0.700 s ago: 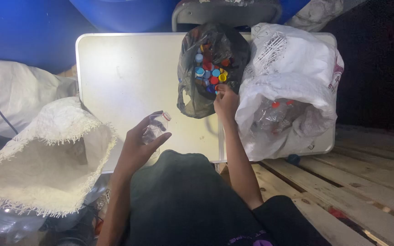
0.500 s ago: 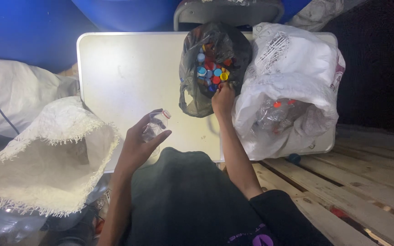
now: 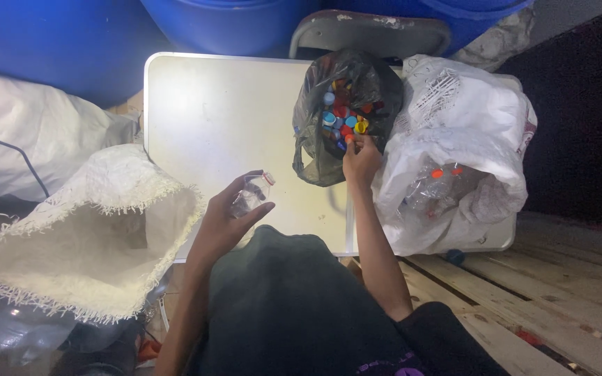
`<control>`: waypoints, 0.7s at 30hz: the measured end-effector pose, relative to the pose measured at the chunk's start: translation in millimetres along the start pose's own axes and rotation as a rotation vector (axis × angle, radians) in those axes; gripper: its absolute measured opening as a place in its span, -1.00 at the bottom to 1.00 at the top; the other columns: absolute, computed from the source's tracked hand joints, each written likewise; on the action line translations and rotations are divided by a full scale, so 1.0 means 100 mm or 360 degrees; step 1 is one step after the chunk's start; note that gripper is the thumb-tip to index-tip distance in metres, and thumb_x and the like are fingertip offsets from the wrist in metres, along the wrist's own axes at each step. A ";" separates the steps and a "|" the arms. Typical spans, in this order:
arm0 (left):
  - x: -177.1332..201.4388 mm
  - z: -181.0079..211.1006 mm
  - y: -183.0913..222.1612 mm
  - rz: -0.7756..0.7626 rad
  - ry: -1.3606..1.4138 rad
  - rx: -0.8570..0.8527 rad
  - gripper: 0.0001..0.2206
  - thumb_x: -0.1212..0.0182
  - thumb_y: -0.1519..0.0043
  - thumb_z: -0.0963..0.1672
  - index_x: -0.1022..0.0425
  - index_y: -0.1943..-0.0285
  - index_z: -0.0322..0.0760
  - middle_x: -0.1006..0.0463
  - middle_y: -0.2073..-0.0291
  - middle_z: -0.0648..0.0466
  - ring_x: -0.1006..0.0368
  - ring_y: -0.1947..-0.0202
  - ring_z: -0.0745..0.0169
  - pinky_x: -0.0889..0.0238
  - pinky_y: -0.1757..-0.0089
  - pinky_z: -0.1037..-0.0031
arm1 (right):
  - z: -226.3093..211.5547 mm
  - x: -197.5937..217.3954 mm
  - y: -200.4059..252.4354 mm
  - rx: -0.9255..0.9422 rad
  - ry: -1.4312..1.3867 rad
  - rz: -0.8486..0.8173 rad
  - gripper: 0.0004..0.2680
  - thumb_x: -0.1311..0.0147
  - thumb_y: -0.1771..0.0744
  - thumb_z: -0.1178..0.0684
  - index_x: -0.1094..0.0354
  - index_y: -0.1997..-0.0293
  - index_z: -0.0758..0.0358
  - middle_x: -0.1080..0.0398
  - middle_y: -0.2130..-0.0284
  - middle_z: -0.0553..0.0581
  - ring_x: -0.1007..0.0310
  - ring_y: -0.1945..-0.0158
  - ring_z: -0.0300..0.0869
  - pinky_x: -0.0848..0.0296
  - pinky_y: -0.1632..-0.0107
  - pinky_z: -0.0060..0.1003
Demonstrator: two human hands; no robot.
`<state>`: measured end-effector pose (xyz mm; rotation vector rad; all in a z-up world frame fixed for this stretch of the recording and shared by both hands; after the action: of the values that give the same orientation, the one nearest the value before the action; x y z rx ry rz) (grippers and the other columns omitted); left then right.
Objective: The person sorts plastic bottles by removing the caps and placing them into a black bag, then placing the empty bottles into a white sack. The person handles the bottles one at a time, unscrewing the caps and separating the components.
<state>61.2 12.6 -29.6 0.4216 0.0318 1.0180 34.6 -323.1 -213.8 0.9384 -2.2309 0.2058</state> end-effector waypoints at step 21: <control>0.06 0.15 0.51 -0.0357 0.0162 -0.0255 -0.38 -0.43 -0.19 -0.10 -0.33 -0.44 -0.34 -0.60 0.19 0.05 -0.49 0.24 0.45 -0.43 0.21 0.54 | -2.21 0.85 2.04 0.0572 -0.0650 -0.1058 -0.76 -0.10 -0.39 0.18 -0.43 -0.22 0.24 -0.43 -0.06 0.11 -0.51 -0.14 -0.21 -0.55 -0.19 -0.36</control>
<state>26.5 36.0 3.3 0.2144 0.0863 0.8131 -25.7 -137.9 30.5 2.0084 -2.1203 0.1121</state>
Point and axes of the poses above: each hand's wrist, its own y-axis away from the middle knuckle, its own x-axis out of the back of the hand, z = x × y, the point moved 6 cm from there along -y, towards the middle knuckle
